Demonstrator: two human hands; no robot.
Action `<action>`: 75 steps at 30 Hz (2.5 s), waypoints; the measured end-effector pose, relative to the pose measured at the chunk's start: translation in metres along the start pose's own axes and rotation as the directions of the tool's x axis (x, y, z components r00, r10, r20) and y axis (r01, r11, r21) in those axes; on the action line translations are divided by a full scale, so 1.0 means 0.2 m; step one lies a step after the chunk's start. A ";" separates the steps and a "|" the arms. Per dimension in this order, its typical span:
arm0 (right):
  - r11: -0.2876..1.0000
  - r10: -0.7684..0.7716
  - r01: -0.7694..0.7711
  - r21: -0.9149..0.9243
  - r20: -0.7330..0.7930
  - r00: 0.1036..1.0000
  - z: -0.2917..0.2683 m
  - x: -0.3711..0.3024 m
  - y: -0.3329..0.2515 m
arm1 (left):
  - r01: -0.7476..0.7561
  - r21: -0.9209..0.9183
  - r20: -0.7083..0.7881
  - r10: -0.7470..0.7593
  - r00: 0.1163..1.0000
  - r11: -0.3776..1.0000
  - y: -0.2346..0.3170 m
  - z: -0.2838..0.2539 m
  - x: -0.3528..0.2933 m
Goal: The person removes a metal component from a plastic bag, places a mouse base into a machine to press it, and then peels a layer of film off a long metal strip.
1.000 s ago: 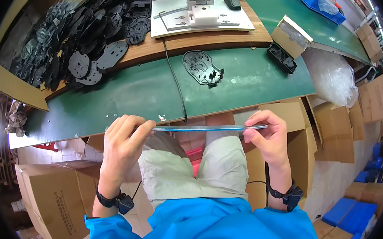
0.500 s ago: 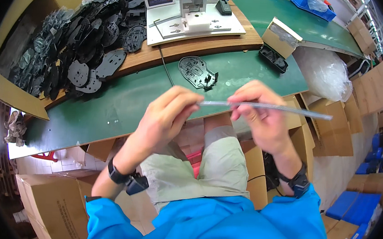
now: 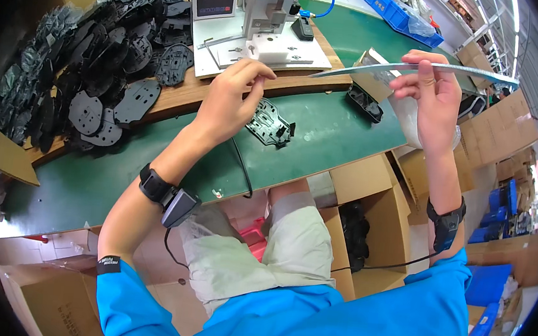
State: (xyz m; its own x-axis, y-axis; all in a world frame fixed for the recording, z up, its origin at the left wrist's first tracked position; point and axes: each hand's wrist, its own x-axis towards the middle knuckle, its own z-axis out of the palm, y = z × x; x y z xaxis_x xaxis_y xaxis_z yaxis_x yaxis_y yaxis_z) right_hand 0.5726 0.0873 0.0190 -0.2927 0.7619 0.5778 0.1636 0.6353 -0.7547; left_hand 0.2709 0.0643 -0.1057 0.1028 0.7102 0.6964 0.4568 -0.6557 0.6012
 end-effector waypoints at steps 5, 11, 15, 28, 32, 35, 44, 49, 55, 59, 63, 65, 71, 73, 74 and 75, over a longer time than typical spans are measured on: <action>0.999 0.024 -0.019 0.041 -0.125 0.992 0.05 0.18 0.18 | 0.151 -0.101 -0.143 -0.164 0.976 0.983 -0.07 0.05 -0.07; 0.998 -0.059 0.060 0.003 -0.187 0.981 0.15 0.46 0.39 | 0.083 -0.028 -0.195 -0.087 0.977 0.996 -0.10 0.06 -0.07; 0.997 -0.082 0.083 0.000 -0.210 0.974 0.25 0.57 0.48 | 0.105 -0.005 -0.307 -0.102 0.946 0.994 -0.14 0.00 -0.09; 0.999 -0.048 0.042 -0.027 -0.274 0.961 0.26 0.61 0.57 | 0.084 0.019 -0.317 -0.074 0.946 0.996 -0.16 -0.01 -0.07; 0.998 -0.055 0.058 0.004 -0.271 0.961 0.26 0.60 0.53 | 0.106 0.018 -0.313 -0.095 0.945 0.994 -0.16 0.00 -0.08; 0.996 -0.086 0.086 -0.008 -0.247 0.965 0.25 0.62 0.55 | 0.099 0.024 -0.307 -0.087 0.948 0.995 -0.17 0.00 -0.08; 0.997 -0.063 0.070 0.021 -0.214 0.975 0.26 0.60 0.61 | 0.150 0.020 -0.269 -0.139 0.953 0.988 -0.16 0.00 -0.08; 0.975 -0.220 0.202 -0.091 -0.307 0.926 0.25 0.58 0.46 | 0.131 0.038 -0.260 -0.117 0.959 0.991 -0.16 -0.01 -0.07; 0.960 -0.254 0.208 -0.189 -0.264 0.931 0.20 0.50 0.32 | 0.150 0.047 -0.263 -0.132 0.956 0.988 -0.17 -0.01 -0.07; 0.992 -0.117 0.124 0.015 -0.231 0.966 0.14 0.45 0.26 | 0.111 0.097 -0.251 -0.084 0.964 0.989 -0.15 -0.01 -0.07; 0.921 0.104 -0.030 0.390 -0.170 0.980 0.04 0.44 0.35 | 0.141 0.067 -0.236 -0.121 0.964 0.988 -0.16 -0.01 -0.07; 0.758 0.246 -0.142 0.637 -0.077 0.966 0.04 0.41 0.38 | 0.145 0.066 -0.234 -0.126 0.964 0.987 -0.17 -0.01 -0.08; 0.724 0.219 -0.225 0.652 0.093 0.971 0.05 0.38 0.49 | 0.167 0.080 -0.230 -0.144 0.962 0.983 -0.18 0.00 -0.08; 0.737 0.192 -0.234 0.634 0.135 0.972 0.06 0.38 0.50 | 0.166 0.081 -0.214 -0.146 0.966 0.983 -0.17 0.00 -0.08; 0.735 0.192 -0.237 0.636 0.141 0.971 0.06 0.37 0.50 | 0.171 0.084 -0.217 -0.149 0.965 0.982 -0.17 0.01 -0.08; 0.749 0.193 -0.233 0.621 0.132 0.972 0.07 0.37 0.50 | 0.162 0.074 -0.217 -0.142 0.966 0.984 -0.17 0.01 -0.08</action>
State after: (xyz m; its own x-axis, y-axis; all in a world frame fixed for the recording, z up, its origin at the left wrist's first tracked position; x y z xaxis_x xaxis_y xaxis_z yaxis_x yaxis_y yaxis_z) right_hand 0.5537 0.2049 -0.0179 -0.3770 0.8468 0.3753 -0.3944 0.2199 -0.8922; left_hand 0.2546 0.0754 -0.1390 -0.1577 0.7235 0.6721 0.5315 -0.5114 0.6753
